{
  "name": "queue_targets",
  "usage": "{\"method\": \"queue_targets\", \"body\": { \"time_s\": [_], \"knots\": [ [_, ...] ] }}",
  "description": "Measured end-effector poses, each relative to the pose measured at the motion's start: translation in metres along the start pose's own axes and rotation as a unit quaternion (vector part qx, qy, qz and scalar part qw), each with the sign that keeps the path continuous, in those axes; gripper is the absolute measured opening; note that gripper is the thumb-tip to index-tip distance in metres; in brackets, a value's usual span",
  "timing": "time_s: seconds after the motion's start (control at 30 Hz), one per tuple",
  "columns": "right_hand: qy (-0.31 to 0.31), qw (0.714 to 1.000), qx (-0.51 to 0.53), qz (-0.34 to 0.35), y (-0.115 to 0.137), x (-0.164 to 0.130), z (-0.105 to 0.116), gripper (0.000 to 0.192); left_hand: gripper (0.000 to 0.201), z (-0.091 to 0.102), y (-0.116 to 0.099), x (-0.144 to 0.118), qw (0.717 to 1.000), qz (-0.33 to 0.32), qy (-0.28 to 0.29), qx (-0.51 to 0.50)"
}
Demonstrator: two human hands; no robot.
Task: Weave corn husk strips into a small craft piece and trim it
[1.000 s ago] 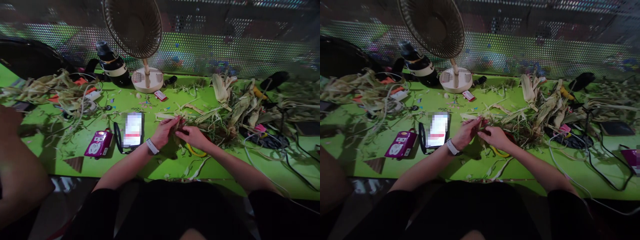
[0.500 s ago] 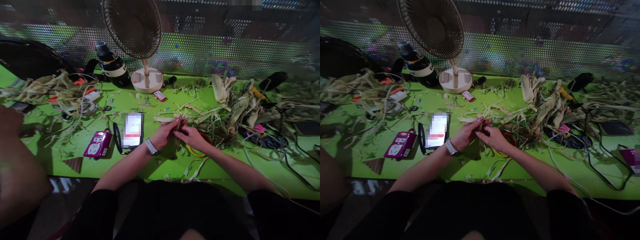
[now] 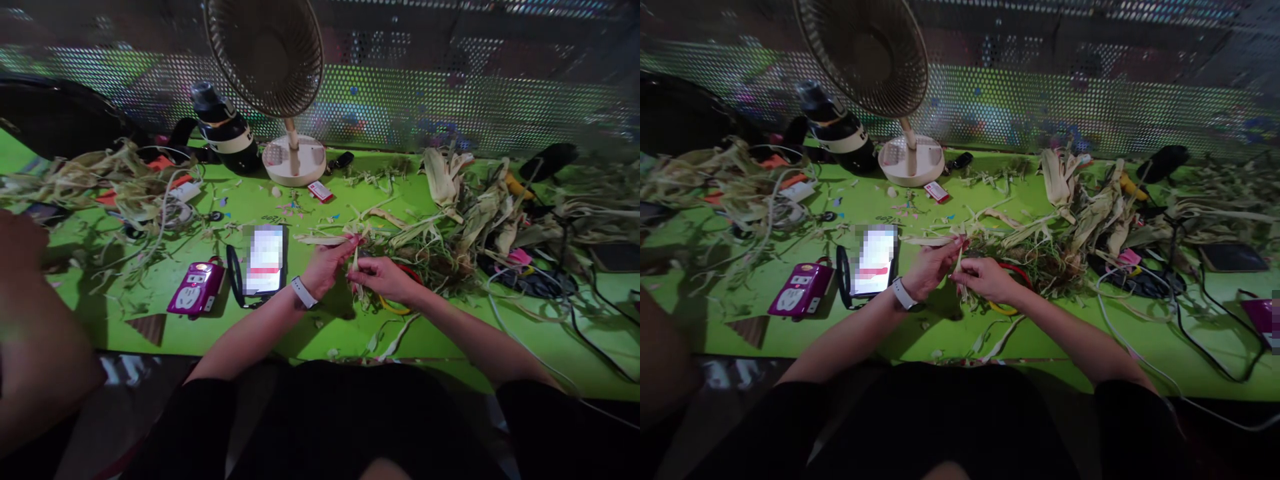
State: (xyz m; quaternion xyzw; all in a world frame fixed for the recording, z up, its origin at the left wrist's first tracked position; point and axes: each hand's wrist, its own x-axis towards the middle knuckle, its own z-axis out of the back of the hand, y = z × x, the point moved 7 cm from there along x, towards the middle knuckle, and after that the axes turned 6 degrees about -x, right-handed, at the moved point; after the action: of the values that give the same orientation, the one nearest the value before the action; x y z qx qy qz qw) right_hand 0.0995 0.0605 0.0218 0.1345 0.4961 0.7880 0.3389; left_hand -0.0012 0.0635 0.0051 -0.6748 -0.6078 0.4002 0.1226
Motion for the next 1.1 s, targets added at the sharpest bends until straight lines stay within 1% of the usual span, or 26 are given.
{"method": "queue_targets", "body": {
  "time_s": [0.13,0.2,0.23,0.27,0.3,0.37,0.4,0.43,0.47,0.53,0.63,0.73,0.8,0.9,1.0,1.1],
  "knots": [
    [0.028,0.999,-0.032,0.0,0.004,-0.001,0.0,0.042,0.019,-0.001,-0.003,0.001,0.999,-0.026,0.02,0.016],
    [0.015,0.998,-0.065,-0.008,0.009,-0.005,0.009,0.04,0.022,-0.002,-0.005,0.001,0.998,-0.032,0.036,0.036],
    [-0.013,0.996,-0.083,-0.007,0.013,-0.007,0.017,0.038,0.024,-0.003,-0.005,0.0,0.997,-0.029,0.048,0.051],
    [-0.06,0.994,-0.095,-0.001,0.018,-0.01,0.029,0.035,0.025,-0.005,-0.005,0.0,0.996,-0.022,0.06,0.067],
    [-0.125,0.987,-0.104,0.013,0.024,-0.013,0.044,0.033,0.026,-0.006,-0.003,-0.001,0.994,-0.012,0.073,0.082],
    [-0.267,0.953,-0.137,0.051,0.034,-0.023,0.073,0.028,0.027,-0.009,0.002,-0.003,0.99,0.008,0.096,0.104],
    [-0.308,0.936,-0.16,0.063,0.036,-0.026,0.082,0.024,0.028,-0.011,0.003,-0.004,0.988,0.014,0.105,0.11],
    [-0.323,0.927,-0.176,0.073,0.036,-0.026,0.087,0.02,0.028,-0.012,0.005,-0.005,0.987,0.018,0.113,0.113],
    [-0.321,0.925,-0.187,0.079,0.034,-0.024,0.089,0.016,0.029,-0.014,0.006,-0.006,0.986,0.019,0.121,0.116],
    [-0.281,0.937,-0.193,0.076,0.028,-0.018,0.087,0.013,0.032,-0.015,0.006,-0.007,0.983,0.016,0.132,0.127],
    [-0.207,0.958,-0.191,0.047,0.018,-0.012,0.08,0.016,0.034,-0.016,0.004,-0.007,0.98,0.01,0.139,0.142],
    [-0.17,0.967,-0.186,0.022,0.016,-0.012,0.077,0.016,0.039,-0.016,0.003,-0.006,0.979,0.016,0.143,0.145],
    [-0.16,0.971,-0.179,0.007,0.016,-0.013,0.076,0.018,0.041,-0.015,0.002,-0.006,0.978,0.013,0.141,0.153],
    [-0.158,0.976,-0.149,0.0,0.013,-0.012,0.077,0.019,0.039,-0.013,0.001,-0.005,0.97,-0.013,0.144,0.197],
    [-0.167,0.981,-0.101,0.001,0.007,-0.007,0.076,0.021,0.034,-0.016,0.003,-0.005,0.952,-0.042,0.177,0.246],
    [-0.192,0.979,-0.064,-0.005,-0.003,-0.001,0.074,0.026,0.034,-0.02,0.006,-0.008,0.934,-0.06,0.221,0.275]
  ]
}}
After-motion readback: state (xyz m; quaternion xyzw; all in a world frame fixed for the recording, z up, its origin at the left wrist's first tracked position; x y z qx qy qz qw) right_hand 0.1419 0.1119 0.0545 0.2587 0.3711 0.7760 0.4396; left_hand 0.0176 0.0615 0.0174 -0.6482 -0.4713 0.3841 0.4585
